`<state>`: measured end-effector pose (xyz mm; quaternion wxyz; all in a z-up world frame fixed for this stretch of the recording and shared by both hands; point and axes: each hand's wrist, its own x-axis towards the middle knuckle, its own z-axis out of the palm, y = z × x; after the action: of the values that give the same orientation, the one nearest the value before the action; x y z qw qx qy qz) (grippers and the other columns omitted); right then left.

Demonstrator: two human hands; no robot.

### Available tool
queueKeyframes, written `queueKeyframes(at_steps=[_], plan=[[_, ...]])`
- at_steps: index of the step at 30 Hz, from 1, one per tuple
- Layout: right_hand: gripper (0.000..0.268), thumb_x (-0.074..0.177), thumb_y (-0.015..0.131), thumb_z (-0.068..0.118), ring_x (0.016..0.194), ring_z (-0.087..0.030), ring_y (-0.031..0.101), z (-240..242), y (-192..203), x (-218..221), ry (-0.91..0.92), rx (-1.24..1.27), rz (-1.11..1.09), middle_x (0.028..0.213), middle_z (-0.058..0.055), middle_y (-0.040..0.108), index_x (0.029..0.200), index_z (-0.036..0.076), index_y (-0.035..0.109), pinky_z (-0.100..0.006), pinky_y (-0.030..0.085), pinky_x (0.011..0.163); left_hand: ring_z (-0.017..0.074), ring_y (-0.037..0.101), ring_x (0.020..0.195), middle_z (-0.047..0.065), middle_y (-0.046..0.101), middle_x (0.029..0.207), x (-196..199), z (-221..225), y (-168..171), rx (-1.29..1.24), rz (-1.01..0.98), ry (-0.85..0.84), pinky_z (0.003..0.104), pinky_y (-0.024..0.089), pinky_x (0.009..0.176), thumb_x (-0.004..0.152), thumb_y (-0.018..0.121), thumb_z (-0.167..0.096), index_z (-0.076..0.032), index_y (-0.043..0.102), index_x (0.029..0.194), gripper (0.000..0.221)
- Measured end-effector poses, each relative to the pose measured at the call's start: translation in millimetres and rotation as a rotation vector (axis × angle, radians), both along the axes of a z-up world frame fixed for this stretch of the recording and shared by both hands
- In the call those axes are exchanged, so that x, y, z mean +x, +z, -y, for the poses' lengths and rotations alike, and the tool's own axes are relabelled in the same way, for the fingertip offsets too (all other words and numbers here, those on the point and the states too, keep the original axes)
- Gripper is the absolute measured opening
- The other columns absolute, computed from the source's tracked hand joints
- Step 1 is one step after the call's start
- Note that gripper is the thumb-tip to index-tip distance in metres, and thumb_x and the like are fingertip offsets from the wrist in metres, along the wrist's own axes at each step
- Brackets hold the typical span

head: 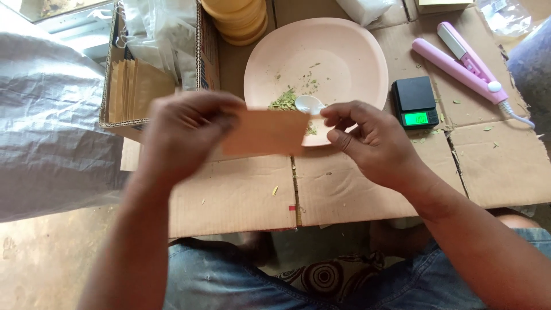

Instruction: Filling small tea bags with loose tea leaves using a spoon and sealing them with a heat sealer.

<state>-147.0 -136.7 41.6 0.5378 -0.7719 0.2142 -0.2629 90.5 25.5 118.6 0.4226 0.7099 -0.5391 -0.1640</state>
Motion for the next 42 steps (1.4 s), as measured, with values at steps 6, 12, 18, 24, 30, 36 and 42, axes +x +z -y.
queueKeyframes(at_steps=[6,12,18,24,30,36,42], plan=[[0.025,0.094,0.066,0.010,0.092,-0.012,0.064,1.7,4.9,-3.3,-0.022,-0.007,-0.087,0.110,-0.006,0.069,0.119,0.007,0.068,-0.022,0.055,0.076,0.0081,0.066,0.076,0.003,0.070,0.092,68.7,-31.1,17.9,-0.208,0.124,0.431,0.023,0.069,0.068,0.101,0.073,0.001,-0.007,0.075,0.114,0.016],[0.023,0.094,0.066,0.011,0.091,-0.010,0.064,-0.2,5.9,-3.9,0.008,-0.009,-0.133,0.105,-0.003,0.072,0.116,0.010,0.070,-0.022,0.053,0.075,0.0181,0.068,0.075,0.013,0.070,0.092,115.9,-49.4,-20.3,-0.286,0.416,0.521,0.028,0.062,0.055,0.095,0.073,0.011,0.003,0.070,0.105,0.013],[0.024,0.093,0.068,0.010,0.093,-0.011,0.065,0.4,5.1,-3.9,0.022,0.013,-0.132,0.104,-0.003,0.073,0.116,0.009,0.071,-0.023,0.054,0.076,0.0182,0.065,0.072,0.008,0.070,0.086,123.3,-48.9,-43.9,-0.318,0.573,0.622,0.032,0.054,0.058,0.088,0.069,0.009,-0.001,0.068,0.096,0.013],[0.023,0.093,0.067,0.010,0.093,-0.011,0.066,1.1,2.8,-4.6,0.023,-0.002,-0.146,0.104,-0.003,0.074,0.116,0.009,0.071,-0.024,0.054,0.076,0.0194,0.061,0.072,0.011,0.066,0.086,133.1,-35.8,-51.0,-0.361,0.609,0.598,0.032,0.051,0.056,0.086,0.063,0.013,0.001,0.068,0.100,0.018],[0.022,0.093,0.067,0.012,0.096,-0.011,0.067,2.5,1.3,-2.1,0.027,-0.005,-0.159,0.106,-0.003,0.075,0.114,0.009,0.072,-0.024,0.054,0.078,0.0267,0.063,0.077,0.015,0.061,0.095,137.2,-32.6,-59.9,-0.213,0.701,0.521,0.036,0.058,0.063,0.089,0.061,0.012,0.002,0.078,0.112,0.031],[0.020,0.093,0.066,0.013,0.096,-0.011,0.067,2.1,-2.3,-2.4,0.034,-0.016,-0.164,0.107,-0.003,0.075,0.113,0.009,0.072,-0.024,0.054,0.079,0.0364,0.066,0.082,0.013,0.066,0.103,129.2,-29.9,-58.0,-0.010,0.816,0.594,0.051,0.056,0.058,0.087,0.064,0.001,-0.010,0.076,0.124,0.041],[0.021,0.093,0.068,0.013,0.093,-0.010,0.066,-2.2,-6.9,1.6,0.022,-0.005,-0.200,0.106,-0.003,0.074,0.113,0.008,0.072,-0.023,0.054,0.079,0.0370,0.067,0.088,0.016,0.070,0.108,128.7,-34.2,-55.5,0.209,0.710,0.606,0.051,0.057,0.063,0.085,0.064,-0.001,-0.011,0.073,0.122,0.039]])
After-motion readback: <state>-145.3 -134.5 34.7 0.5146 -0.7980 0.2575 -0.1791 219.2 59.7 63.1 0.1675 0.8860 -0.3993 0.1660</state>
